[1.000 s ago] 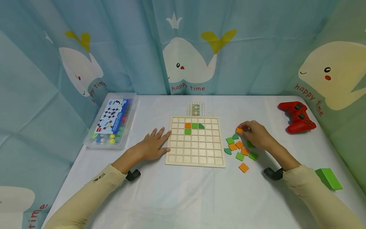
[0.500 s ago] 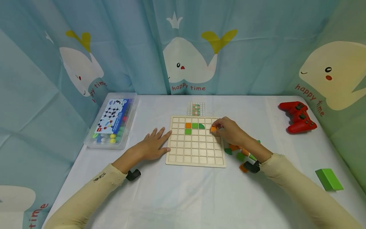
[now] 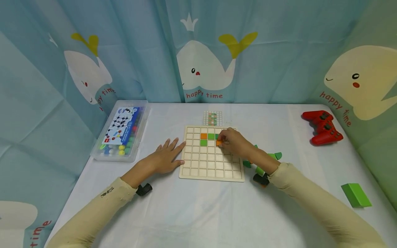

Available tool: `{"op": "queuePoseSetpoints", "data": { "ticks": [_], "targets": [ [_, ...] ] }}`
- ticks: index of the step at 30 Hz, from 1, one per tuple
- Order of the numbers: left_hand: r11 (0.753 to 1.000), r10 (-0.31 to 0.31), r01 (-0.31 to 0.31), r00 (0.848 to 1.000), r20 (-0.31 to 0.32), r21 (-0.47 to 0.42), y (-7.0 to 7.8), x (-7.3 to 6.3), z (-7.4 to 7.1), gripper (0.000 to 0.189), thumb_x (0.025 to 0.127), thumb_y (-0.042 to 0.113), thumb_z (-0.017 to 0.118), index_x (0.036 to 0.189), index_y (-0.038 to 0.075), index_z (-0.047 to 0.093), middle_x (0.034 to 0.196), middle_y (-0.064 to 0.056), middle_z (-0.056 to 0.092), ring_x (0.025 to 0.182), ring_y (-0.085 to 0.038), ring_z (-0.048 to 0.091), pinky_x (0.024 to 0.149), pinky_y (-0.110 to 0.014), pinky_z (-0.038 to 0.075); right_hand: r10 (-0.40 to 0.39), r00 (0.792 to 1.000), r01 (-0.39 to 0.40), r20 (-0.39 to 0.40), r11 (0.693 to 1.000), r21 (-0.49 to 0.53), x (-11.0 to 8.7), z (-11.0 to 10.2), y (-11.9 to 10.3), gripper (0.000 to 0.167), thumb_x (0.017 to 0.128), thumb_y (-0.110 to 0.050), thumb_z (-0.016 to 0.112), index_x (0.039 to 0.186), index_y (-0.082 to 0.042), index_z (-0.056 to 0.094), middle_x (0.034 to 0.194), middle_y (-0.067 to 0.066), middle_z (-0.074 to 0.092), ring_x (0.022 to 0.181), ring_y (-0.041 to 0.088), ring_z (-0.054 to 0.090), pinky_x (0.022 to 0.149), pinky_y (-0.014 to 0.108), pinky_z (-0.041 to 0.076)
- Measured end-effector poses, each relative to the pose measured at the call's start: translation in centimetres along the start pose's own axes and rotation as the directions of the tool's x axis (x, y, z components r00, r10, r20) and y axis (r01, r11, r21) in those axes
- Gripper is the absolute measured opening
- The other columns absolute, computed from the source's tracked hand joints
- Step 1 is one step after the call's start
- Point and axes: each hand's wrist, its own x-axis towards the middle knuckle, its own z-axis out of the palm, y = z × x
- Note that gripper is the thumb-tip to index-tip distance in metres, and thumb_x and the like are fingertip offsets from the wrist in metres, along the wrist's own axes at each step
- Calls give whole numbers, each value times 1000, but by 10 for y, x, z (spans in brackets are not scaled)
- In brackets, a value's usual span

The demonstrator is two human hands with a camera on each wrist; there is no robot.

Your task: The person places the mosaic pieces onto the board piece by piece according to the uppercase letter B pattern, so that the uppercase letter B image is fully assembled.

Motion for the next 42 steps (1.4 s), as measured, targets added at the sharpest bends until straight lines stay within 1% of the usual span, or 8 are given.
{"op": "queuePoseSetpoints", "data": {
  "ticks": [6, 13, 18, 21, 28, 36, 39, 42],
  "targets": [
    [1000, 2, -2, 1000, 1, -6, 0, -1, 1, 78, 110, 53, 47, 172, 25, 9, 178, -15, 0, 162, -44, -3, 128, -66, 9, 28, 999, -27, 28, 999, -41, -1, 3, -1, 13, 101, -2, 70, 113, 2, 69, 119, 16, 60, 112, 32, 62, 97, 43, 56],
    [1000, 10, -10, 1000, 5, -11, -1, -2, 2, 78, 111, 53, 47, 172, 25, 8, 178, -15, -1, 162, -44, -3, 128, -66, 8, 10, 1000, -9, 17, 998, -67, -2, 6, -3, 14, 101, 0, 69, 115, 4, 69, 119, 17, 62, 111, 31, 63, 95, 40, 58],
    [1000, 8, -8, 1000, 13, -10, -2, -2, 1, 78, 111, 54, 47, 172, 26, 7, 178, -14, -2, 162, -44, -4, 128, -66, 8, -11, 1000, 11, -2, 996, -90, -3, 7, -3, 14, 100, -1, 71, 113, 5, 71, 118, 18, 62, 109, 31, 63, 93, 40, 59],
    [1000, 8, -8, 1000, 14, -10, -2, -1, 1, 78, 110, 53, 47, 172, 26, 7, 178, -14, -2, 162, -44, -4, 128, -66, 8, 7, 1000, -7, -4, 997, -82, -4, 4, -2, 14, 101, -4, 71, 114, 3, 73, 119, 18, 62, 109, 32, 62, 94, 44, 57],
    [1000, 7, -6, 1000, 12, -2, -3, 0, 3, 78, 111, 53, 47, 172, 25, 8, 178, -15, -1, 162, -44, -4, 128, -66, 9, 102, 994, -103, -45, 994, -21, -14, -24, 11, 19, 105, -9, 65, 121, -1, 71, 118, 18, 62, 108, 34, 56, 97, 51, 49],
    [1000, 0, 0, 1000, 6, 7, -1, 0, 2, 78, 111, 53, 46, 172, 24, 8, 177, -15, 0, 162, -43, -3, 128, -67, 8, 216, 976, -217, -33, 975, -36, -41, -58, 32, 27, 106, -20, 67, 124, 0, 68, 125, 20, 63, 115, 36, 57, 102, 55, 50],
    [1000, 1, -1, 1000, 6, 6, -1, 0, 1, 77, 111, 53, 46, 172, 24, 8, 177, -16, 0, 162, -44, -3, 128, -67, 8, 266, 964, -267, -21, 962, -61, -54, -67, 37, 28, 104, -23, 69, 122, -1, 68, 120, 18, 65, 109, 34, 57, 96, 50, 53],
    [1000, 3, -3, 1000, 3, 3, -1, 0, 0, 77, 111, 52, 46, 172, 23, 9, 177, -17, 1, 162, -45, -3, 127, -68, 8, 306, 952, -304, -1, 947, -103, -66, -74, 44, 30, 102, -24, 73, 119, 0, 67, 110, 15, 65, 101, 31, 57, 85, 41, 53]
  ]
}}
